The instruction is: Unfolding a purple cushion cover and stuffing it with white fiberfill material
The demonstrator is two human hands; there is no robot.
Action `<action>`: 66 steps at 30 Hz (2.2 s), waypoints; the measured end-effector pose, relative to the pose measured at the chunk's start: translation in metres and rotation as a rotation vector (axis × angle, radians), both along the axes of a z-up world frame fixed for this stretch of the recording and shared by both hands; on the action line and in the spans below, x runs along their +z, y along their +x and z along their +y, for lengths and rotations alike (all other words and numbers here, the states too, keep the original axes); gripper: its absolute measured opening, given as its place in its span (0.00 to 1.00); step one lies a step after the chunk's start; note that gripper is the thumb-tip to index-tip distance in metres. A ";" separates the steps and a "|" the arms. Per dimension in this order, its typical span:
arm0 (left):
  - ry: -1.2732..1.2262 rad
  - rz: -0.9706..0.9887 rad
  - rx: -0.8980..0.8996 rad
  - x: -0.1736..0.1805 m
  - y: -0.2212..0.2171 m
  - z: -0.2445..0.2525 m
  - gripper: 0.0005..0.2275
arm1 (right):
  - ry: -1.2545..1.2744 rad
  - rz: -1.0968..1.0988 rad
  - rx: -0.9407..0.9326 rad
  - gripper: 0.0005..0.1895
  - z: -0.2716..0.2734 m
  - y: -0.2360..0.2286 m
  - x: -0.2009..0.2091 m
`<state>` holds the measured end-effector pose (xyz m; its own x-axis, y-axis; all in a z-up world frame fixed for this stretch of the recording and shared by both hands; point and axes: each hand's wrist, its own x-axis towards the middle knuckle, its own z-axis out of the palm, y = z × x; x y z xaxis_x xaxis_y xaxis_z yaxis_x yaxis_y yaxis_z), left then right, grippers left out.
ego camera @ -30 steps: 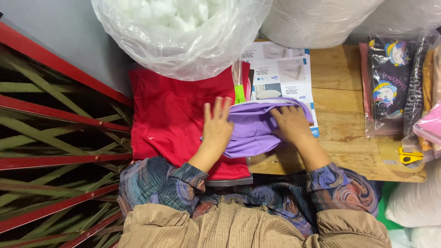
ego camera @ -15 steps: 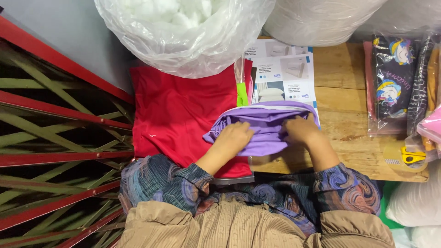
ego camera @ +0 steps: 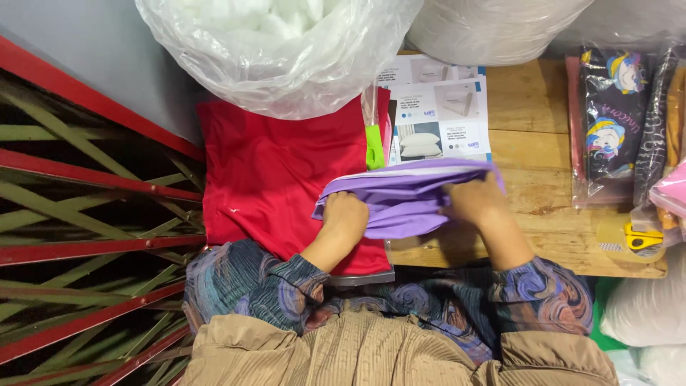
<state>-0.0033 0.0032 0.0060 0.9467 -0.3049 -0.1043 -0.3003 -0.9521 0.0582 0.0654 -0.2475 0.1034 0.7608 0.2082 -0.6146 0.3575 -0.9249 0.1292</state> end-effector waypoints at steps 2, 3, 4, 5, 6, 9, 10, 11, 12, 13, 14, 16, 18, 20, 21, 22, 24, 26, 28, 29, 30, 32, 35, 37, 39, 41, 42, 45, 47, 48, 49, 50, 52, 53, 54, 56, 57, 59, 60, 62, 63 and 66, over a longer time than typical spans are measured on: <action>-0.055 -0.176 -0.002 0.023 0.002 -0.002 0.08 | 0.123 -0.072 0.022 0.20 0.005 -0.005 0.011; -0.109 -0.349 -0.002 0.033 0.001 -0.002 0.07 | 0.247 -0.140 0.047 0.16 0.009 -0.007 0.015; -0.108 -0.347 0.001 0.038 0.003 -0.001 0.07 | 0.248 -0.138 0.049 0.16 0.018 -0.009 0.027; -0.165 -0.429 -0.091 0.044 0.005 0.000 0.06 | 0.327 -0.121 0.001 0.15 0.026 -0.012 0.039; -0.225 -0.511 -0.190 0.049 0.008 -0.001 0.06 | 0.404 -0.106 -0.055 0.14 0.032 -0.015 0.051; -0.127 -0.346 -0.115 0.017 0.011 0.006 0.05 | 0.395 -0.162 0.081 0.33 0.013 0.000 0.014; -0.127 -0.346 -0.115 0.020 0.011 0.009 0.05 | 0.395 -0.163 0.081 0.33 0.007 0.003 0.004; -0.120 -0.278 -0.067 0.022 0.011 0.013 0.06 | 0.342 -0.213 0.079 0.36 0.001 0.006 -0.007; -0.112 -0.213 -0.016 0.026 0.012 0.018 0.11 | 0.290 -0.265 0.081 0.39 -0.003 0.011 -0.017; -0.110 -0.216 -0.014 0.031 0.013 0.018 0.11 | 0.291 -0.268 0.084 0.39 0.000 0.009 -0.009; -0.156 -0.336 -0.036 0.036 0.014 0.016 0.06 | 0.356 -0.275 0.063 0.35 0.002 0.006 -0.001; -0.200 -0.452 -0.054 0.042 0.014 0.013 0.03 | 0.421 -0.277 0.045 0.30 0.008 0.001 0.013; -0.278 -0.446 -0.107 0.044 0.014 0.008 0.05 | 0.554 -0.257 -0.011 0.18 0.016 -0.005 0.027; -0.242 -0.375 -0.115 0.039 0.010 0.006 0.03 | 0.490 -0.142 0.047 0.16 0.016 -0.005 0.014; -0.205 -0.307 -0.121 0.037 0.009 0.005 0.02 | 0.426 -0.031 0.106 0.16 0.016 -0.003 0.008; -0.205 -0.307 -0.121 0.024 0.011 0.008 0.02 | 0.427 -0.032 0.106 0.16 0.008 -0.001 -0.009; -0.137 -0.085 -0.037 -0.003 0.014 0.015 0.02 | 0.002 0.141 0.077 0.16 -0.006 0.002 -0.043; -0.123 -0.039 -0.033 0.006 0.013 0.016 0.04 | 0.011 0.142 0.053 0.16 0.007 -0.005 -0.015; -0.110 0.007 -0.029 0.017 0.013 0.013 0.06 | 0.020 0.142 0.028 0.18 0.011 -0.006 0.001; -0.183 -0.001 -0.063 0.023 0.012 0.010 0.09 | 0.143 0.067 0.007 0.15 0.008 -0.006 0.003; -0.255 -0.017 -0.095 0.031 0.014 0.008 0.12 | 0.268 -0.016 -0.010 0.13 0.006 -0.002 0.006; -0.249 -0.239 -0.158 0.043 0.010 0.001 0.05 | 0.312 -0.034 -0.011 0.13 0.015 -0.001 0.009; -0.246 -0.511 -0.218 0.036 0.010 0.001 0.03 | 0.332 -0.061 0.035 0.21 0.016 0.003 -0.009; -0.253 -0.568 -0.223 0.028 0.008 0.004 0.04 | 0.307 -0.079 0.076 0.29 0.007 0.006 -0.028; -0.047 -0.258 0.010 0.028 0.006 0.008 0.10 | 0.237 -0.216 0.093 0.36 -0.007 0.017 -0.045; 0.030 -0.170 0.044 0.060 0.003 0.008 0.10 | 0.321 -0.198 0.076 0.33 0.002 0.016 -0.017; 0.101 -0.059 0.078 0.074 -0.003 0.008 0.11 | 0.400 -0.157 0.058 0.31 0.005 0.013 -0.005; -0.159 -0.506 -0.015 0.020 0.011 0.006 0.06 | 0.460 -0.205 0.058 0.17 0.010 0.009 0.005; -0.202 -0.513 -0.078 0.017 0.007 0.002 0.05 | 0.365 -0.221 0.140 0.18 0.003 0.007 -0.031; -0.238 -0.541 -0.142 0.018 0.011 0.002 0.05 | 0.277 -0.258 0.228 0.18 0.001 0.012 -0.046; -0.237 -0.542 -0.143 0.021 0.012 0.007 0.05 | 0.278 -0.259 0.227 0.18 -0.003 0.015 -0.051; -0.168 -0.382 -0.056 0.024 0.009 0.012 0.06 | 0.184 -0.203 0.212 0.28 -0.008 0.014 -0.056; -0.100 -0.216 0.032 0.027 0.006 0.018 0.08 | 0.090 -0.140 0.199 0.39 -0.012 0.012 -0.062; -0.102 -0.204 0.013 0.028 0.006 0.019 0.08 | 0.073 -0.137 0.217 0.40 -0.012 0.010 -0.062; -0.101 -0.199 -0.004 0.030 0.010 0.022 0.08 | 0.059 -0.140 0.238 0.40 -0.010 0.011 -0.061; -0.170 -0.233 -0.023 0.016 0.022 0.023 0.06 | 0.280 -0.105 0.129 0.31 0.000 0.009 -0.015; -0.241 -0.266 -0.044 0.008 0.025 0.022 0.07 | 0.497 -0.070 0.012 0.22 0.003 0.006 0.006; -0.299 -0.317 -0.057 0.040 0.020 0.019 0.08 | 0.577 -0.152 -0.026 0.19 0.002 0.000 0.032; -0.354 -0.376 -0.076 0.057 0.018 0.018 0.09 | 0.660 -0.243 -0.067 0.15 0.001 -0.003 0.045; -0.361 -0.341 -0.098 0.064 0.016 0.021 0.12 | 0.612 -0.253 -0.001 0.14 -0.007 0.003 0.033; -0.368 -0.311 -0.121 0.067 0.014 0.021 0.14 | 0.564 -0.267 0.066 0.14 -0.012 0.005 0.028; -0.255 0.064 -0.051 0.080 0.010 0.022 0.38 | 0.478 -0.216 0.199 0.29 -0.002 0.011 0.017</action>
<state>0.0069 0.0249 0.0861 0.9233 -0.3763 -0.0770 -0.3356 -0.8878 0.3149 0.0759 -0.2492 0.1207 0.7767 0.5777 -0.2511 0.5429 -0.8161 -0.1981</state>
